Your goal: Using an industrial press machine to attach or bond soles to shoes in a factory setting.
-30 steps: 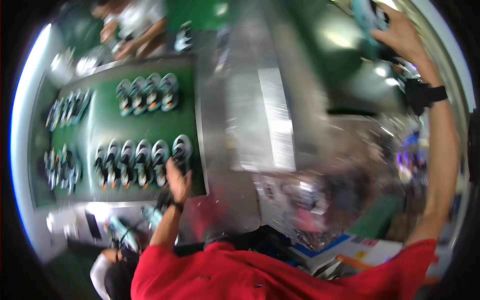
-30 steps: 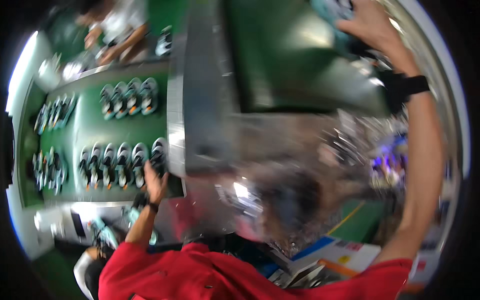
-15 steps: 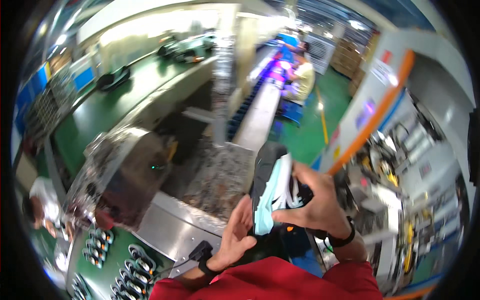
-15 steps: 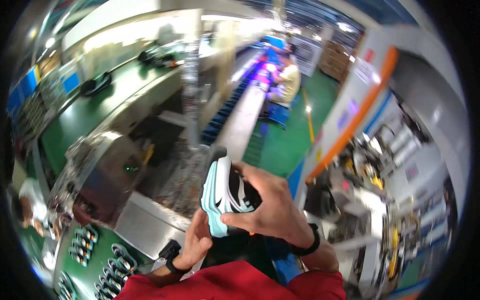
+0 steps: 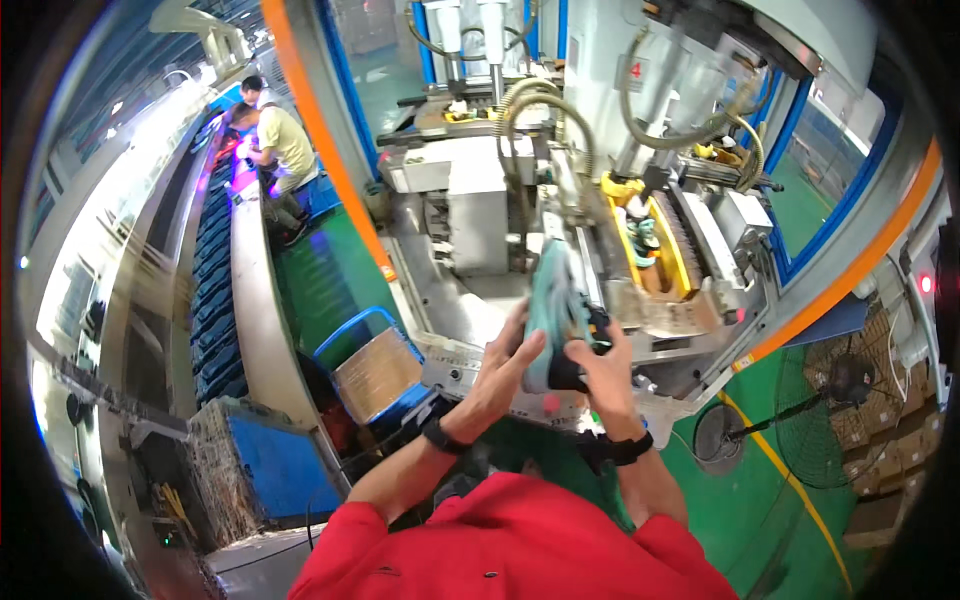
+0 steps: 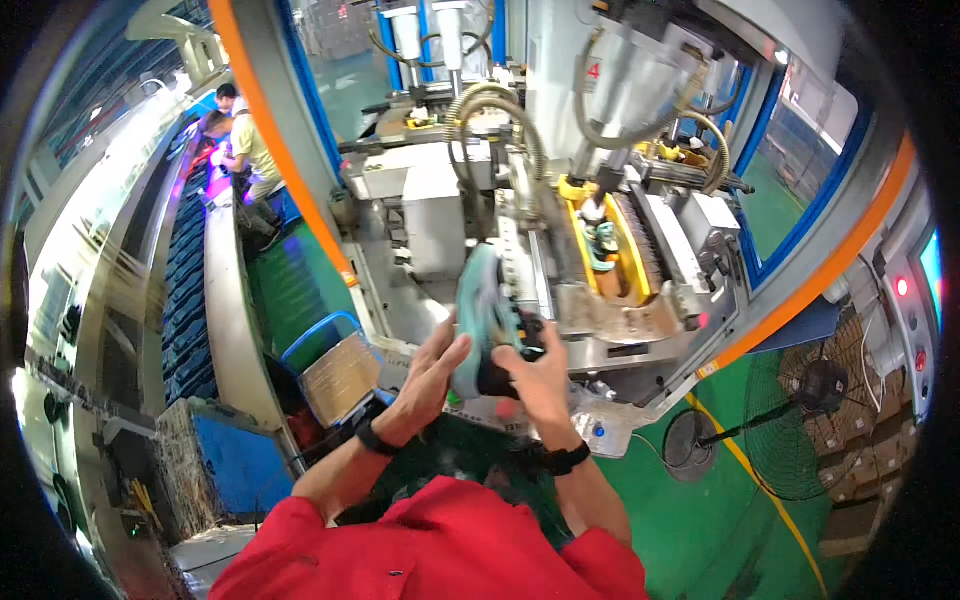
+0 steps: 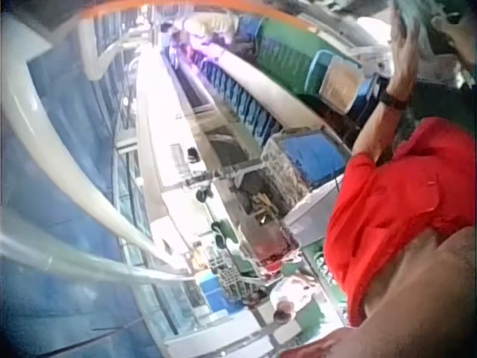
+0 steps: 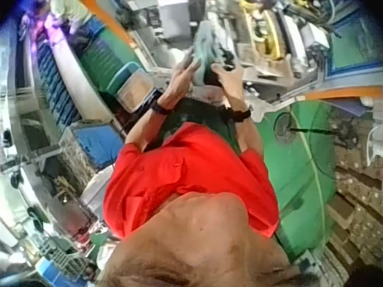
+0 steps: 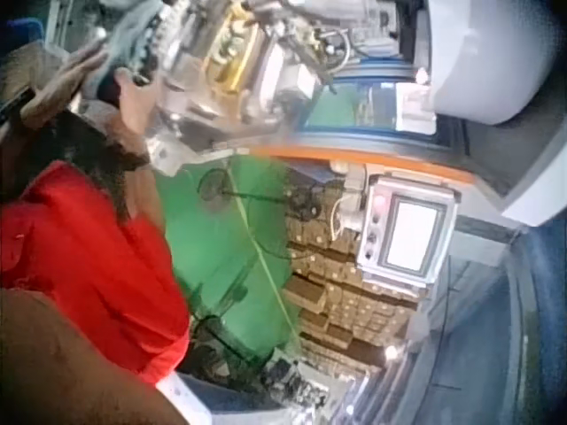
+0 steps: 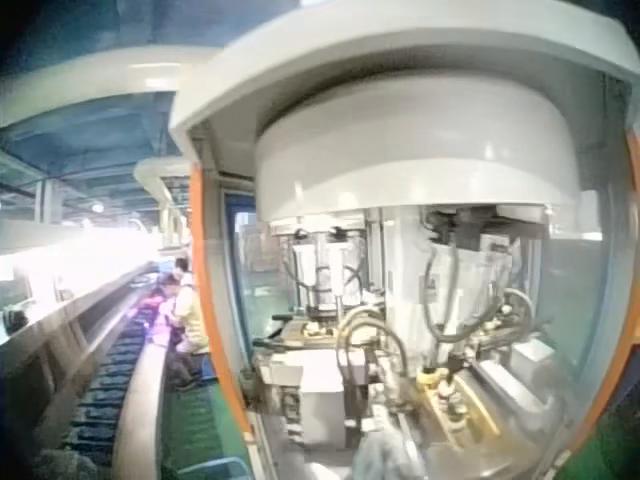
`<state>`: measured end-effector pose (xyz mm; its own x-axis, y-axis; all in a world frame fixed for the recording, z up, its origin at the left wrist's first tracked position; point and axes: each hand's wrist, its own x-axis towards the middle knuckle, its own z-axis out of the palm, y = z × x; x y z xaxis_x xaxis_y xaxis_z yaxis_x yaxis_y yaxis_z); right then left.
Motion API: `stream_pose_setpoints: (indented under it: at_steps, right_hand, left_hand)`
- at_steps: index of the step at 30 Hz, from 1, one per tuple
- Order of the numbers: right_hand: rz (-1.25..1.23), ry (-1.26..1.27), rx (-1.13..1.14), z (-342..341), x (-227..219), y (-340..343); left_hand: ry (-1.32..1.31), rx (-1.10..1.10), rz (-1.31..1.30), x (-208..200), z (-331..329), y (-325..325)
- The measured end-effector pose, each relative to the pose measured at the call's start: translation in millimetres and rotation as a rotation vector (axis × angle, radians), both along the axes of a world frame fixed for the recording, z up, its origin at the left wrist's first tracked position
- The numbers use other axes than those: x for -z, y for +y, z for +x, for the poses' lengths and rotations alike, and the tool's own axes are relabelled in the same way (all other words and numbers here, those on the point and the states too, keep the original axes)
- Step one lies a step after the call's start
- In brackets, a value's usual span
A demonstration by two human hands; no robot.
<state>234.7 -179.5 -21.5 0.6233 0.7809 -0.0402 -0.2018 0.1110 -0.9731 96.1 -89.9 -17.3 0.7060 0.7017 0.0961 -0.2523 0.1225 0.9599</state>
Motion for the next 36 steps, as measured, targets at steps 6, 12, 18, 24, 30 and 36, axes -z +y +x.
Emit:
stream_pose_setpoints:
  at_steps: [6,12,18,24,30,36]
  right_hand:
    - [0.099,-0.137,0.497,103.6,8.3,-62.3]
    - [0.039,-0.141,0.754,135.0,-11.9,-114.3]
    - [-0.247,-0.365,0.913,163.1,-17.2,-126.8]
    - [-0.389,-0.578,0.668,287.1,-46.8,-20.0]
    - [-0.718,-0.644,0.000,327.8,-33.5,186.0]
    - [-0.916,-1.165,0.193,312.0,104.8,314.8]
  left_hand:
    - [0.321,0.105,-0.006,39.0,171.5,77.0]
    - [0.688,-0.199,0.348,114.3,322.4,173.1]
    - [0.919,-0.278,0.397,145.3,378.6,222.6]
    - [0.275,-0.008,-0.509,100.5,293.4,217.1]
    - [0.204,0.200,-0.643,17.9,100.2,139.6]
    - [0.244,-0.163,-0.528,-3.2,-74.7,95.6]
